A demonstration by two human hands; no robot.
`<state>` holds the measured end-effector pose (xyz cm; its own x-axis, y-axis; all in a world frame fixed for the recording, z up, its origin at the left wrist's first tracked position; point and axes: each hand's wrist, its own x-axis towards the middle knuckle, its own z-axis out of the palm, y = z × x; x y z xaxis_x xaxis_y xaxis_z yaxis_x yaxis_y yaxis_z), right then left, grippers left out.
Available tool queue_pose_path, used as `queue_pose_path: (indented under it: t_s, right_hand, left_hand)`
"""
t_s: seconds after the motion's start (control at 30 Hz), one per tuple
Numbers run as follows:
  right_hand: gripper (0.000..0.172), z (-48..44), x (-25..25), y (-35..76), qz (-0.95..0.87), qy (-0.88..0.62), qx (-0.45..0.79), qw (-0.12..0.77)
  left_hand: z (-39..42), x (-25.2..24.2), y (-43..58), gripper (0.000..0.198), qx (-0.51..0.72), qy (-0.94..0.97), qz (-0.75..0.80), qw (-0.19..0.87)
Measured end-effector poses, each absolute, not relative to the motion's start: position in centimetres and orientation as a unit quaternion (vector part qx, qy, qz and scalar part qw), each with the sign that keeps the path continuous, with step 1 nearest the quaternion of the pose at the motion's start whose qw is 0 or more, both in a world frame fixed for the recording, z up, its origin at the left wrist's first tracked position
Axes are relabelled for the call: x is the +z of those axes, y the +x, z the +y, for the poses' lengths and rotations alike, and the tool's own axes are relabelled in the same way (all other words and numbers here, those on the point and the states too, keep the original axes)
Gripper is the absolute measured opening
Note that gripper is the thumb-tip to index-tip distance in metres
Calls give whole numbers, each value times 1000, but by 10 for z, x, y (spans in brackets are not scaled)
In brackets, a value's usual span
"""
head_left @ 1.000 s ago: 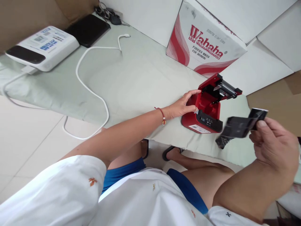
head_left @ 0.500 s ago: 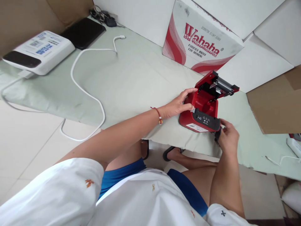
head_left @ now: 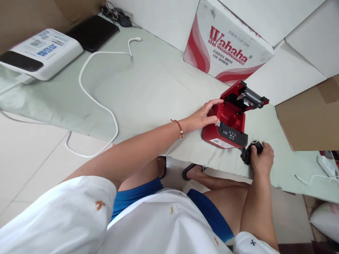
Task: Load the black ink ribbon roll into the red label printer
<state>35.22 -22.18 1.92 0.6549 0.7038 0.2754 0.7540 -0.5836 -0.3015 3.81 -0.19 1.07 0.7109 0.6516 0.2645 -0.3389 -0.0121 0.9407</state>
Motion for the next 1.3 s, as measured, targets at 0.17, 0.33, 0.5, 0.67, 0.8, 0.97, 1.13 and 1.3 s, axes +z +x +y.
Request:
queue_pose_path:
  t_s: [0.17, 0.33, 0.5, 0.67, 0.8, 0.97, 1.13, 1.3]
  right_hand:
    - [55, -219, 52, 353, -431, -865, -12, 256]
    - [42, -255, 131, 343, -454, -801, 92, 380]
    - [49, -252, 196, 289, -555, -696, 183, 418]
    - [40, -180, 193, 235, -574, -720, 213, 328]
    - [41, -125, 172, 225, -626, -737, 173, 186]
    - [39, -88, 157, 221, -648, -749, 138, 32]
    - [40, -80, 153, 219, -677, -725, 123, 48]
    - [45, -88, 149, 229, -684, -700, 163, 125]
  left_hand:
    - [-3, 15, 37, 86, 356, 609, 132, 696]
    - [-4, 19, 35, 86, 347, 606, 120, 706]
    - [-2, 16, 36, 85, 354, 608, 127, 699]
    - [-3, 20, 35, 84, 347, 602, 117, 709]
    - [-4, 21, 36, 81, 355, 617, 120, 692]
    - [4, 3, 50, 77, 389, 641, 94, 655]
    - [8, -10, 63, 77, 411, 648, 113, 631]
    - [3, 3, 55, 81, 393, 649, 119, 640]
